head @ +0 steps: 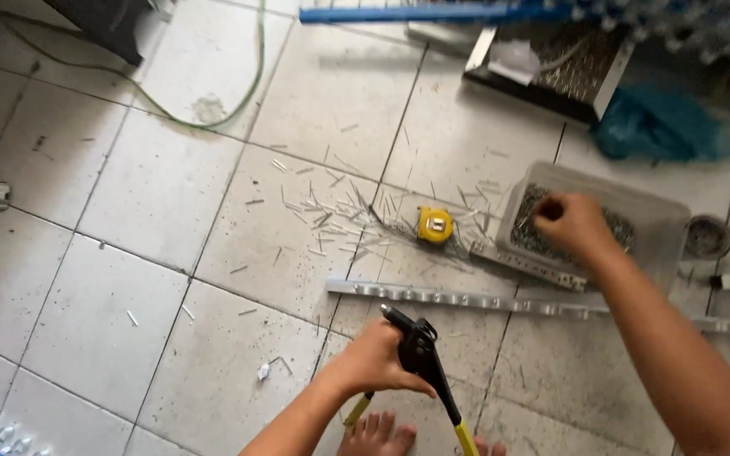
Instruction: Using a hand riveter to attach plastic components to a metal rail while working on the floor.
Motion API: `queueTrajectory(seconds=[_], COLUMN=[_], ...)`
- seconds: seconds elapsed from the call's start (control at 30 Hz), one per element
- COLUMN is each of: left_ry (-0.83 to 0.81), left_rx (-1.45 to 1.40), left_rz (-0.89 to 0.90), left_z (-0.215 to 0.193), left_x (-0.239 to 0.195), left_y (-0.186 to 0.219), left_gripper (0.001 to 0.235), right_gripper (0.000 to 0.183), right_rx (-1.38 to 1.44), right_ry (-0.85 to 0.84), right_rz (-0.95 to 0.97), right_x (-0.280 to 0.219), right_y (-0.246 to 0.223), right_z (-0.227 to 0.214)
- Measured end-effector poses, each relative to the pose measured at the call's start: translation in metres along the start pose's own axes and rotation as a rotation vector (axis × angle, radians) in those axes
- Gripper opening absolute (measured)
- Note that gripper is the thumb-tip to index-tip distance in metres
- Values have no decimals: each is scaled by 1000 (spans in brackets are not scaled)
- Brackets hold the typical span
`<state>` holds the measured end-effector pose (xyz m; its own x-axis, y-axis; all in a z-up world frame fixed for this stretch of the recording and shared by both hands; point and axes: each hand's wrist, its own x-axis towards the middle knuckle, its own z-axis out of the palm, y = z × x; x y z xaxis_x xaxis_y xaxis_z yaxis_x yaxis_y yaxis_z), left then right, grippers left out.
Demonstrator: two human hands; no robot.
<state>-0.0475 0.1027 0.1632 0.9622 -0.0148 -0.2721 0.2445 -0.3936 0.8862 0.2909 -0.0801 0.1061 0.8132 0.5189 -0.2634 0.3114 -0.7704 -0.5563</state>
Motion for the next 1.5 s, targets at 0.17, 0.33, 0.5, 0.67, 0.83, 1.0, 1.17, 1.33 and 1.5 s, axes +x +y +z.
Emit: queueTrajectory(seconds=[0.17, 0.33, 0.5, 0.67, 0.83, 1.0, 1.17, 1.33, 1.5], left_ry=[-93, -70, -149, -197, -232, -241, -260, -225, -242], left_rx=[46, 190, 412, 449, 507, 518, 522, 478, 515], left_rz=[32, 290, 358, 371, 365, 329, 297, 324, 268], left_z=[15, 32, 47, 52, 57, 62, 61, 57, 52], left_x=[8, 6, 1, -2, 0, 3, 3, 4, 9], left_y=[18, 25, 22, 29, 26, 21, 21, 21, 30], left_gripper=[43, 44, 48, 41, 41, 46, 45, 54, 48], right_gripper=[16, 13, 18, 14, 13, 8, 8, 9, 13], right_rx=[323, 506, 268, 431, 356, 267, 248, 70, 273], right_ry=[140, 102, -232, -180, -213, -237, -208, -311, -213], right_rz=[-89, -668, -642, -635, -615, -647, -607, -502, -561], right_x=[-34, -116, -200, -204, -209, -207, -208, -207, -202], right_y=[-24, -77, -118, -110, -117, -115, -116, -116, -120], right_z=[-8, -5, 6, 7, -1, 3, 6, 10, 4])
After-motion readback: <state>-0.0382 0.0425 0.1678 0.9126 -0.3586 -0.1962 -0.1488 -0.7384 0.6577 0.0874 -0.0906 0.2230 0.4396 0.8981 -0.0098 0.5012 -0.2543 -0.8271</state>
